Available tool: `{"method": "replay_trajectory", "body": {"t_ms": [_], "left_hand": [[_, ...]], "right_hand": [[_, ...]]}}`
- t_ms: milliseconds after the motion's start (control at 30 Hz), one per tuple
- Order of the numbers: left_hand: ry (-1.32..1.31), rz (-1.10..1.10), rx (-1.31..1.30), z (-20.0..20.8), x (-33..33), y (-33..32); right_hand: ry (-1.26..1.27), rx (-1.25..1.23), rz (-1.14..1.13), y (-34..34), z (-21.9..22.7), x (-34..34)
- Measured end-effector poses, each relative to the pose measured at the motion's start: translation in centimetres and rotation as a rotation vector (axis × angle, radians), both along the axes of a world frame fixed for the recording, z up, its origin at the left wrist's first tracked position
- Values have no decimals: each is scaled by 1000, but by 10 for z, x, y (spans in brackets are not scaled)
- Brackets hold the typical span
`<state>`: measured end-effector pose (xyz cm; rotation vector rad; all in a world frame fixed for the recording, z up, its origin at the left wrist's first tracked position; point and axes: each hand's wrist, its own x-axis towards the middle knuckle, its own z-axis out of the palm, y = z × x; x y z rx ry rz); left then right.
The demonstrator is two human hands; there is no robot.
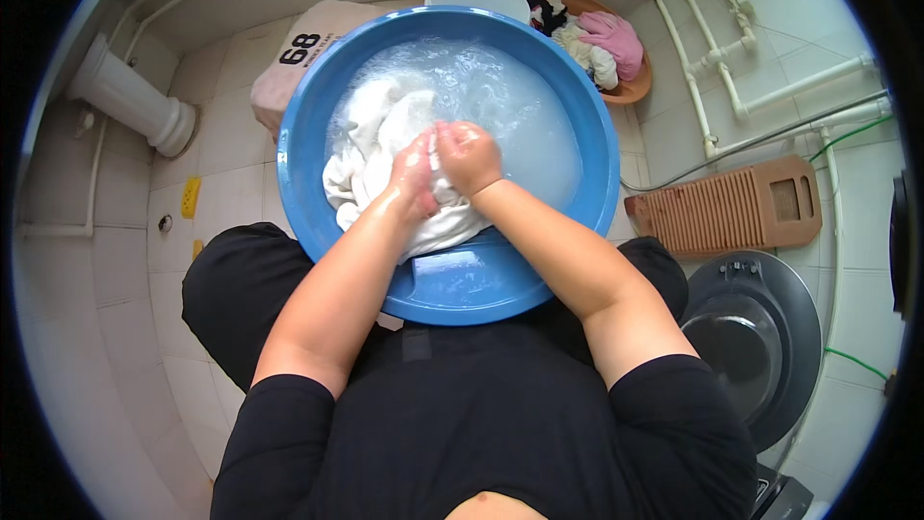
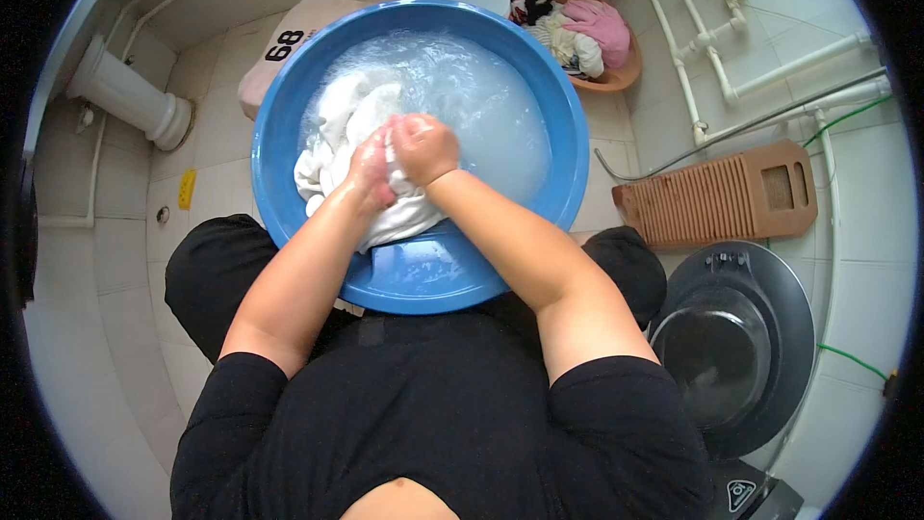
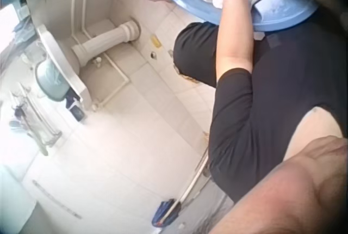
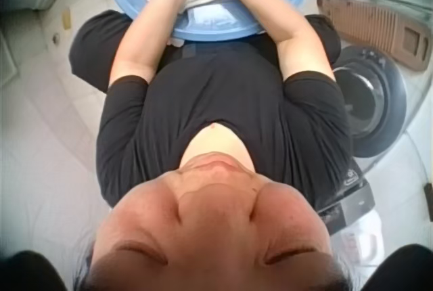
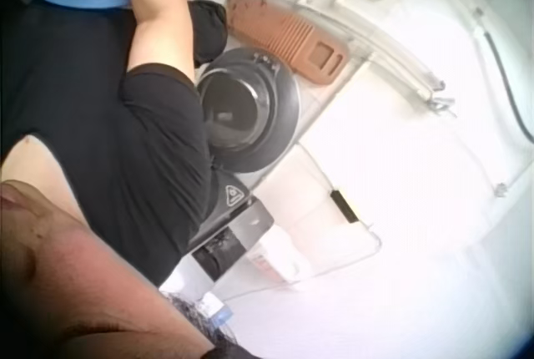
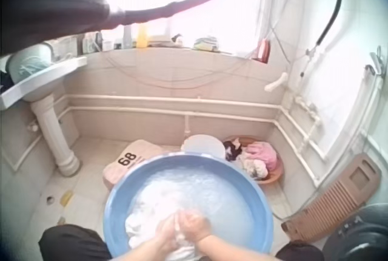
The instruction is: The person hand-washes a white cloth and then a mustard-yellow cloth in a blue basin filled with soapy water. They scrub the items against the basin's textured bottom, rinse them, and wring out the excess water.
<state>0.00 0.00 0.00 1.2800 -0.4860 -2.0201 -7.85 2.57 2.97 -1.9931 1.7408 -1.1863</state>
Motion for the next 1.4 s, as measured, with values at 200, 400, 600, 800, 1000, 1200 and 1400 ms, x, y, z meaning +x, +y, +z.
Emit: {"method": "replay_trajectory", "body": {"t_ms": [200, 400, 600, 800, 1000, 1200, 1400], "left_hand": [[206, 58, -79, 3, 8, 12], [214, 190, 31, 12, -5, 3], [158, 191, -171, -51, 14, -23], [151, 141, -86, -11, 4, -13], [329, -8, -106, 31, 23, 7], [168, 42, 37, 13, 8, 6], [573, 23, -191, -46, 4, 2]], "right_hand": [[-75, -130, 129, 18, 3, 7], [-23, 461, -309, -25, -30, -73], [14, 762, -269, -26, -72, -133], [-691, 348, -100, -33, -78, -85], [-131, -121, 367, 34, 20, 12], [46, -254, 222, 13, 6, -1], [-28, -2, -44, 6, -5, -9]]}}
